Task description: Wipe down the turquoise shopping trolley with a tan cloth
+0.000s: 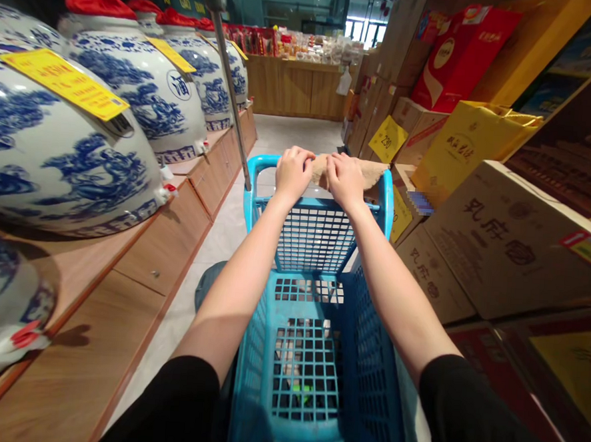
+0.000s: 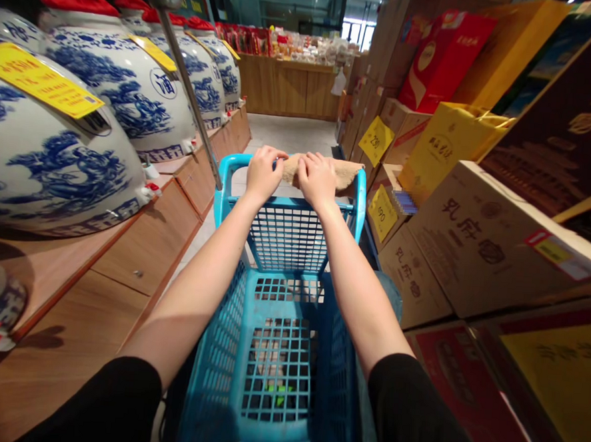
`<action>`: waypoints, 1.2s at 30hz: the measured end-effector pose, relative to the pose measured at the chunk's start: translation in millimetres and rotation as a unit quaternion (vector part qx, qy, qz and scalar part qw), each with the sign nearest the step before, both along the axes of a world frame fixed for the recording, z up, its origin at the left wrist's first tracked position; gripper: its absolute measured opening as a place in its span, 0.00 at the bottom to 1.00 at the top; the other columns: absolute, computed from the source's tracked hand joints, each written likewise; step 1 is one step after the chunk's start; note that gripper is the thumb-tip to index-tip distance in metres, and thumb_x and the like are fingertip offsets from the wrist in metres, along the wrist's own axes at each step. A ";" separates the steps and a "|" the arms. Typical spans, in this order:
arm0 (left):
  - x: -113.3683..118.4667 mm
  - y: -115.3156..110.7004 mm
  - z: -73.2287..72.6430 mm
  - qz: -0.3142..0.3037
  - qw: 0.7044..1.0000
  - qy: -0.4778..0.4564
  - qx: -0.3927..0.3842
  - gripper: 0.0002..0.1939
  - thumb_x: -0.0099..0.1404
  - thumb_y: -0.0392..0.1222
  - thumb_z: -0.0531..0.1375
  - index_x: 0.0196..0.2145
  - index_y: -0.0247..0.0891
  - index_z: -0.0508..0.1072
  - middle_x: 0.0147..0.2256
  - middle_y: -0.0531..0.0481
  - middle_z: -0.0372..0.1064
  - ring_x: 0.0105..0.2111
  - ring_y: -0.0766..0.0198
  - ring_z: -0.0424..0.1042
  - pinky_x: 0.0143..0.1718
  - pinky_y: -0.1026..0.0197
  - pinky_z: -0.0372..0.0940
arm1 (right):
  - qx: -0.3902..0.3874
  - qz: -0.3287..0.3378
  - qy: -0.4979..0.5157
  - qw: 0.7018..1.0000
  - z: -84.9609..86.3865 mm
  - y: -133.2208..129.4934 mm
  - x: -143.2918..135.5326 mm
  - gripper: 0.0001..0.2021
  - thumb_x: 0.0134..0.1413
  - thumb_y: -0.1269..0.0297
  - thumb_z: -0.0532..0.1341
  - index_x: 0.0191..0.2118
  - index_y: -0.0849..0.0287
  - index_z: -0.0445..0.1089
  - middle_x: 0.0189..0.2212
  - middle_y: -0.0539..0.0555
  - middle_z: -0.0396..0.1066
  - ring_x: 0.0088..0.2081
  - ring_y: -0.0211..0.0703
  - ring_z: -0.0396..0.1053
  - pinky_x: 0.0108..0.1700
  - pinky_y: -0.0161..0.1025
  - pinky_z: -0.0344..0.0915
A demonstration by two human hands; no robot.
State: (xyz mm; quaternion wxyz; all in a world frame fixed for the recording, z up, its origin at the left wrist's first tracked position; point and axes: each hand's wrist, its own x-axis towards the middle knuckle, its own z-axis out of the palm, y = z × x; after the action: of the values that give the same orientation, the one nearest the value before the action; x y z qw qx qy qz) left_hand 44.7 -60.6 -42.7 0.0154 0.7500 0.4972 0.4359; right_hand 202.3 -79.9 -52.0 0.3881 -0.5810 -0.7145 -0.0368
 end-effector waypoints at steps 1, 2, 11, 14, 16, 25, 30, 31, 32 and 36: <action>0.0 0.3 -0.4 0.000 1.000 0.000 0.002 0.15 0.73 0.30 0.54 0.45 0.39 0.81 0.51 0.42 0.78 0.56 0.49 0.74 0.63 0.49 0.65 | 0.002 0.019 -0.010 1.000 0.1 -1.7 -5.2 0.25 0.78 0.59 0.46 0.60 0.57 0.78 0.67 0.59 0.73 0.72 0.56 0.64 0.77 0.60 0.52; -0.2 0.5 -0.8 0.001 1.000 -0.001 0.003 0.15 0.73 0.30 0.54 0.44 0.39 0.81 0.51 0.42 0.78 0.56 0.49 0.74 0.63 0.49 0.65 | 0.003 0.034 -0.016 0.999 0.5 -3.2 -8.9 0.24 0.78 0.59 0.46 0.61 0.56 0.78 0.67 0.59 0.73 0.72 0.55 0.64 0.77 0.61 0.52; -0.8 1.2 -0.7 -0.004 1.000 -0.002 0.001 0.14 0.73 0.31 0.55 0.44 0.40 0.80 0.51 0.41 0.78 0.57 0.48 0.73 0.65 0.48 0.64 | -0.009 -0.053 0.033 0.998 1.8 1.8 13.5 0.27 0.78 0.59 0.43 0.56 0.57 0.81 0.63 0.61 0.77 0.69 0.57 0.68 0.77 0.66 0.50; -0.3 1.8 -0.9 -0.005 1.000 0.003 -0.006 0.13 0.74 0.32 0.55 0.44 0.39 0.80 0.51 0.40 0.78 0.58 0.48 0.73 0.66 0.48 0.64 | 0.008 0.002 0.003 1.000 -1.8 1.4 -0.9 0.25 0.78 0.57 0.45 0.58 0.56 0.79 0.66 0.60 0.75 0.71 0.56 0.66 0.76 0.62 0.52; -0.9 2.0 -1.0 -0.002 1.000 0.005 -0.011 0.13 0.74 0.33 0.55 0.45 0.39 0.80 0.52 0.40 0.78 0.58 0.48 0.73 0.66 0.47 0.63 | 0.010 0.037 -0.020 0.999 -2.1 0.0 -8.8 0.25 0.79 0.58 0.45 0.59 0.56 0.79 0.66 0.59 0.75 0.71 0.55 0.65 0.76 0.60 0.53; -2.2 -0.8 0.8 -0.010 1.000 0.006 -0.012 0.14 0.74 0.33 0.54 0.45 0.40 0.80 0.52 0.41 0.78 0.58 0.48 0.72 0.64 0.48 0.64 | -0.006 -0.128 0.008 0.992 3.2 2.6 32.2 0.26 0.76 0.64 0.44 0.49 0.60 0.82 0.58 0.64 0.80 0.67 0.59 0.69 0.76 0.65 0.50; -1.6 0.0 0.0 -0.007 1.000 0.009 -0.006 0.15 0.73 0.32 0.54 0.45 0.40 0.81 0.52 0.41 0.78 0.57 0.48 0.72 0.65 0.48 0.64 | -0.012 -0.082 0.004 0.997 -0.9 0.4 13.6 0.24 0.77 0.58 0.46 0.61 0.52 0.77 0.66 0.58 0.73 0.72 0.61 0.62 0.76 0.74 0.42; -1.8 0.3 -0.3 -0.006 1.000 0.008 -0.005 0.15 0.73 0.32 0.54 0.44 0.40 0.81 0.52 0.41 0.78 0.57 0.48 0.72 0.65 0.48 0.64 | -0.013 -0.063 0.004 0.998 -1.6 0.6 12.0 0.24 0.77 0.57 0.46 0.62 0.51 0.76 0.67 0.58 0.73 0.72 0.59 0.62 0.76 0.74 0.41; -2.2 0.6 -0.7 -0.007 1.000 0.005 -0.003 0.15 0.73 0.32 0.54 0.44 0.41 0.81 0.51 0.41 0.78 0.57 0.48 0.73 0.65 0.48 0.64 | -0.012 -0.053 0.006 0.999 -2.3 1.4 12.7 0.25 0.77 0.57 0.45 0.62 0.50 0.76 0.67 0.57 0.73 0.71 0.59 0.63 0.77 0.74 0.40; -3.2 1.2 -1.8 -0.015 1.000 -0.003 0.002 0.15 0.73 0.32 0.54 0.43 0.42 0.81 0.51 0.43 0.78 0.56 0.49 0.73 0.64 0.48 0.65 | 0.017 -0.106 0.003 0.994 -7.1 7.5 30.6 0.25 0.75 0.60 0.46 0.57 0.56 0.79 0.62 0.62 0.77 0.69 0.61 0.64 0.77 0.73 0.39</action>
State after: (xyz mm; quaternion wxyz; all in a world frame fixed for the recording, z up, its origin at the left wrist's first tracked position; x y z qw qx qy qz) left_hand 41.5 -59.4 -44.5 0.0216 0.7560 0.4851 0.4389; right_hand 232.9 -72.4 -59.1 0.3941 -0.6469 -0.6468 -0.0886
